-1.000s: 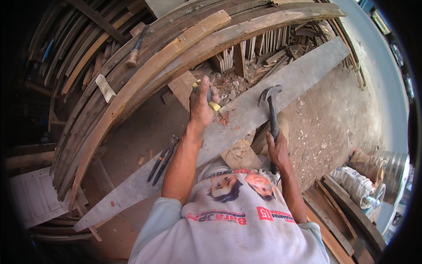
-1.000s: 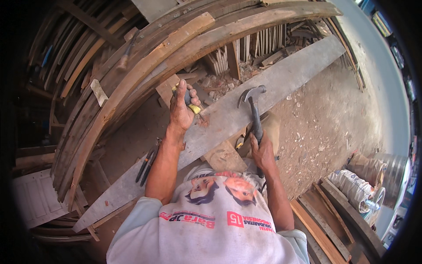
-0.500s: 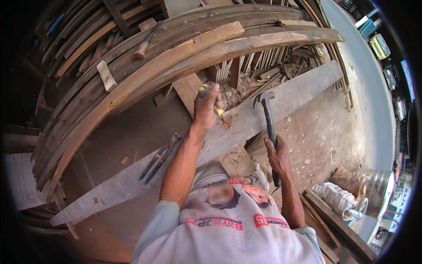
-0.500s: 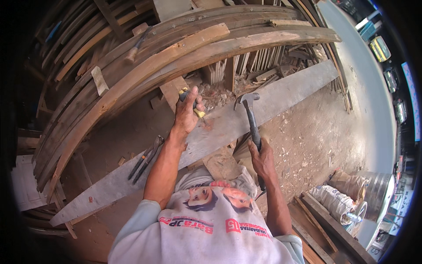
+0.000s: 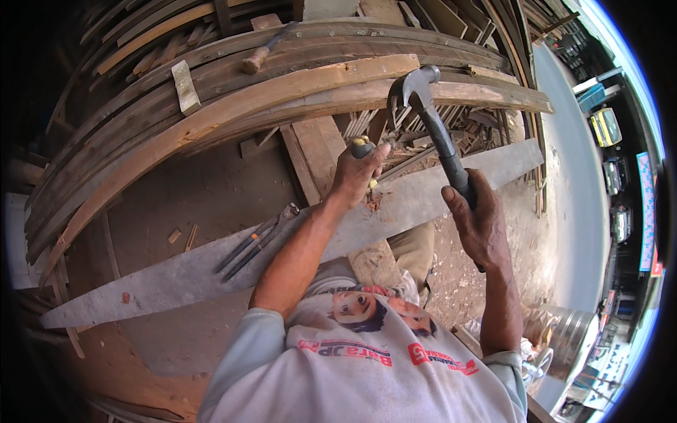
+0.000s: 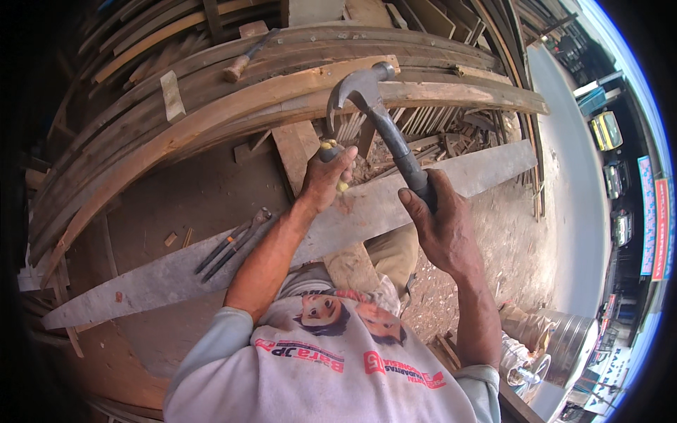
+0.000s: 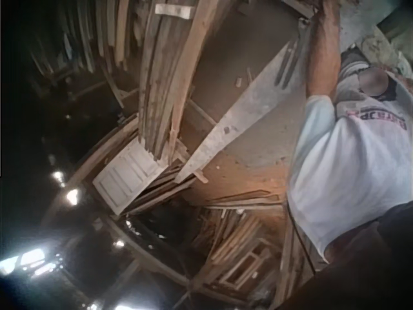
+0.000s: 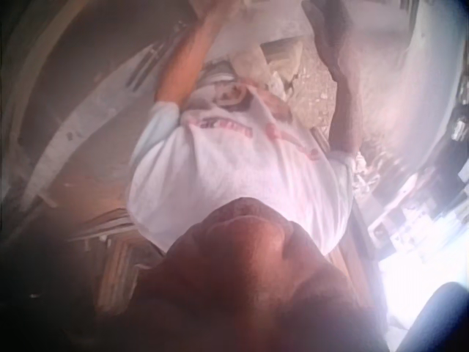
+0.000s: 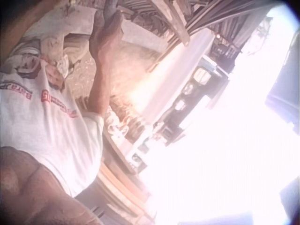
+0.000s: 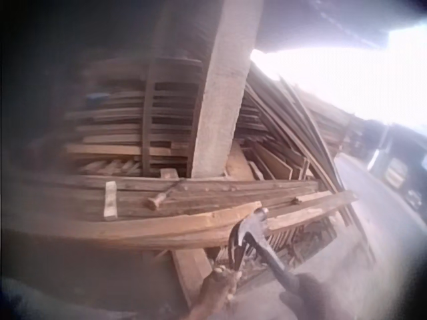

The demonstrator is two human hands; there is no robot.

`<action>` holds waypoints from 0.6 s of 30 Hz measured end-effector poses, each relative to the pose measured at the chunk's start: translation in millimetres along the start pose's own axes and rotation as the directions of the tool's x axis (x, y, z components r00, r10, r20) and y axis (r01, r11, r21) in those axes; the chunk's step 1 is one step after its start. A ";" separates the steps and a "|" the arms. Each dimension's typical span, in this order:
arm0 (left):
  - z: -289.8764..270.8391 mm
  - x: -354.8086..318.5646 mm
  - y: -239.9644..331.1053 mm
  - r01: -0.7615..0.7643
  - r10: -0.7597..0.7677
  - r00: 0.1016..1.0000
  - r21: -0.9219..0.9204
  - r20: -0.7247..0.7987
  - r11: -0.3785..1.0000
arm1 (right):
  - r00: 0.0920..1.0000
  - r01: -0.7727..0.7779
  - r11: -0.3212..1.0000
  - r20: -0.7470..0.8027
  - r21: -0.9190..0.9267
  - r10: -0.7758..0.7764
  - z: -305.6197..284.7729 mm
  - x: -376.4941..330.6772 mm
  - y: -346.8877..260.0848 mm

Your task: The person carries a long wooden plank into a workshop and places it on a workbench. They use a hammer and a wooden block to tap the plank, then use a chisel and hammer to carve a section of the wood. Finally, they use pliers to remove a small piece from the plank.

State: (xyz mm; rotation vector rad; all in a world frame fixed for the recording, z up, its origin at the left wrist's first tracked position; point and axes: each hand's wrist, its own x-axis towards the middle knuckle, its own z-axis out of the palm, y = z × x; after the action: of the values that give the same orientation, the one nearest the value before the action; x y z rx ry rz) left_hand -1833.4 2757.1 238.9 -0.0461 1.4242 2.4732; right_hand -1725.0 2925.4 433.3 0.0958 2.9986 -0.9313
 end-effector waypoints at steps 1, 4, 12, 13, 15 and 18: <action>-2.1 -0.2 -0.5 -0.017 0.017 1.000 0.036 0.008 0.999 | 0.996 0.071 0.997 -0.049 -0.008 -0.072 0.9 6.2 -2.7; -3.7 0.5 1.2 -0.011 0.006 0.999 0.123 0.039 0.992 | 0.991 0.133 0.990 -0.026 -0.039 -0.134 -5.8 25.0 -12.8; 13.0 -10.8 17.0 -0.102 0.093 0.993 0.139 0.068 0.985 | 0.897 0.263 0.917 0.426 -0.301 -0.117 -19.3 50.9 6.2; 8.7 -8.0 13.9 -0.122 0.111 0.991 0.158 0.074 0.980 | 0.919 0.232 0.926 0.380 -0.298 -0.108 -26.6 52.1 -2.0; 9.7 -12.6 15.7 -0.114 0.099 0.992 0.212 0.081 0.971 | 0.954 0.275 0.938 0.178 -0.209 -0.240 -37.4 52.4 -4.2; 9.7 -12.2 17.2 -0.101 0.082 0.994 0.304 0.074 0.947 | 0.985 0.067 0.997 -0.159 -0.025 -0.070 -53.7 65.3 -35.3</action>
State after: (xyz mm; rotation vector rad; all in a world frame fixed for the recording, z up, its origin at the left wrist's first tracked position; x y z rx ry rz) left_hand -1825.0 2754.5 260.4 0.1619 1.8032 2.2692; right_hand -1791.3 2930.6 496.5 0.0708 3.1768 -0.9438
